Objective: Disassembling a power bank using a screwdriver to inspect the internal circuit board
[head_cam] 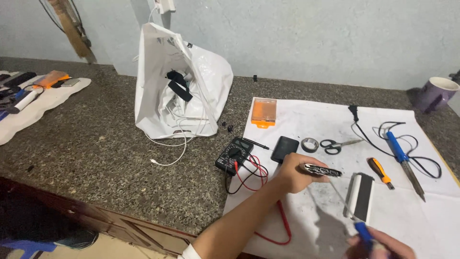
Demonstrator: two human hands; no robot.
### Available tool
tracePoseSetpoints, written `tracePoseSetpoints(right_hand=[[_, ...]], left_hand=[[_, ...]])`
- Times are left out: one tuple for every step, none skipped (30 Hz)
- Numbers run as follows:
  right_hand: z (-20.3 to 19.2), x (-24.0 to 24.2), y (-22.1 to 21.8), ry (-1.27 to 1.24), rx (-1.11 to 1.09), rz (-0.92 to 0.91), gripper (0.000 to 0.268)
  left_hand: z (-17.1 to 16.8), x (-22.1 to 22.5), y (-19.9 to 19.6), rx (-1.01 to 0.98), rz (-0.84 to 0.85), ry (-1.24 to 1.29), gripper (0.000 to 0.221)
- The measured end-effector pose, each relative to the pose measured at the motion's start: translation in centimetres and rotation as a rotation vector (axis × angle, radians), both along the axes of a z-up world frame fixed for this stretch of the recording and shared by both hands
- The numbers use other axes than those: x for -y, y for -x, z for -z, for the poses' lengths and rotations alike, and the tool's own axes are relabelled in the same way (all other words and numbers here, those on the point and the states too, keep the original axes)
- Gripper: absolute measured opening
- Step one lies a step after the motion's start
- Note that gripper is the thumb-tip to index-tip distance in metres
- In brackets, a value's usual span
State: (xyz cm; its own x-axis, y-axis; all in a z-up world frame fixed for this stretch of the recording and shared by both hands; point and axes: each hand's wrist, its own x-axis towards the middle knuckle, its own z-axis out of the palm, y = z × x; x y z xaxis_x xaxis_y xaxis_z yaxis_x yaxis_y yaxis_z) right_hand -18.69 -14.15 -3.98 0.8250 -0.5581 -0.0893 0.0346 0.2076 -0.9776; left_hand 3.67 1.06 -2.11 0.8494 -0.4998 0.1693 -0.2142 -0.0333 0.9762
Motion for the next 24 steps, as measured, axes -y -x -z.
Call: tracePoseSetpoints(right_hand=[[0.4, -1.7, -0.1, 0.181, 0.077, 0.058, 0.036], [0.7, -3.3, 0.0, 0.366, 0.151, 0.117, 0.030], [-0.7, -4.0, 0.7, 0.368, 0.145, 0.129, 0.030], [-2.1, -4.6, 1.7, 0.460, 0.186, 0.101, 0.030], [-3.4, -5.3, 2.5, 0.552, 0.226, 0.071, 0.031], [-5.7, -6.7, 3.2, 0.555, 0.207, 0.087, 0.031], [-8.1, -8.2, 3.8, 0.569, 0.101, 0.152, 0.032], [-10.4, -9.6, 3.9, 0.581, 0.003, 0.213, 0.034], [-11.6, -10.4, 3.9, 0.583, -0.005, 0.225, 0.034], [-12.8, -11.4, 3.6, 0.585, -0.006, 0.304, 0.035], [-14.0, -12.3, 3.3, 0.587, -0.007, 0.382, 0.036], [-14.2, -12.5, 3.0, 0.585, -0.006, 0.387, 0.036], [-14.4, -12.7, 2.7, 0.604, 0.062, 0.399, 0.030], [-14.6, -12.9, 2.5, 0.623, 0.127, 0.409, 0.024], [-14.5, -13.0, 1.9, 0.621, 0.124, 0.412, 0.024], [-14.3, -13.2, 1.4, 0.620, 0.211, 0.407, 0.020], [-14.1, -13.3, 0.9, 0.620, 0.298, 0.401, 0.016], [-13.9, -13.0, 0.9, 0.622, 0.294, 0.407, 0.016], [-13.6, -12.7, 0.9, 0.651, 0.288, 0.350, 0.016], [-13.4, -12.4, 0.9, 0.683, 0.285, 0.290, 0.016], [-13.4, -12.3, 0.8, 0.689, 0.284, 0.293, 0.016], [-13.3, -12.3, 0.7, 0.718, 0.278, 0.290, 0.016], [-13.3, -12.3, 0.5, 0.746, 0.272, 0.286, 0.015], [-13.0, -12.0, 0.4, 0.749, 0.273, 0.283, 0.015]], left_hand=[[0.7, 0.2, -0.4, 0.044, -0.004, 0.016, 0.032], [1.5, 0.7, -0.6, 0.086, -0.004, 0.034, 0.035], [0.5, 0.0, -0.3, 0.081, 0.008, 0.035, 0.035], [-0.3, -0.5, 0.1, 0.133, 0.046, 0.033, 0.036], [-1.1, -0.9, 0.5, 0.185, 0.083, 0.032, 0.039], [-0.8, -0.9, 0.4, 0.172, 0.103, 0.035, 0.039], [-0.4, -0.8, 0.2, 0.208, 0.120, 0.059, 0.039], [-0.3, -0.8, -0.3, 0.252, 0.130, 0.084, 0.039], [0.0, -0.3, -0.6, 0.247, 0.144, 0.088, 0.039], [0.3, -0.2, -0.9, 0.255, 0.135, 0.071, 0.037], [0.6, -0.1, -1.3, 0.264, 0.125, 0.054, 0.035], [0.1, -0.2, -1.0, 0.266, 0.130, 0.052, 0.035], [-0.3, -0.3, -0.8, 0.191, 0.126, 0.062, 0.039], [-0.6, -0.5, -0.4, 0.112, 0.120, 0.071, 0.044], [-0.9, -0.4, -0.3, 0.110, 0.124, 0.068, 0.044], [-1.1, -0.4, -0.1, 0.072, 0.121, 0.081, 0.043], [-1.3, -0.4, 0.0, 0.033, 0.116, 0.094, 0.043], [-1.0, -0.3, -0.1, 0.031, 0.123, 0.095, 0.043], [-0.8, -0.2, -0.2, 0.077, 0.141, 0.078, 0.040], [-0.7, -0.2, -0.4, 0.125, 0.155, 0.066, 0.037], [-0.8, -0.1, -0.3, 0.125, 0.158, 0.072, 0.037], [-0.9, -0.2, -0.2, 0.150, 0.166, 0.092, 0.035], [-1.0, -0.3, 0.0, 0.175, 0.173, 0.113, 0.033], [-0.9, -0.3, -0.1, 0.175, 0.170, 0.116, 0.033]])
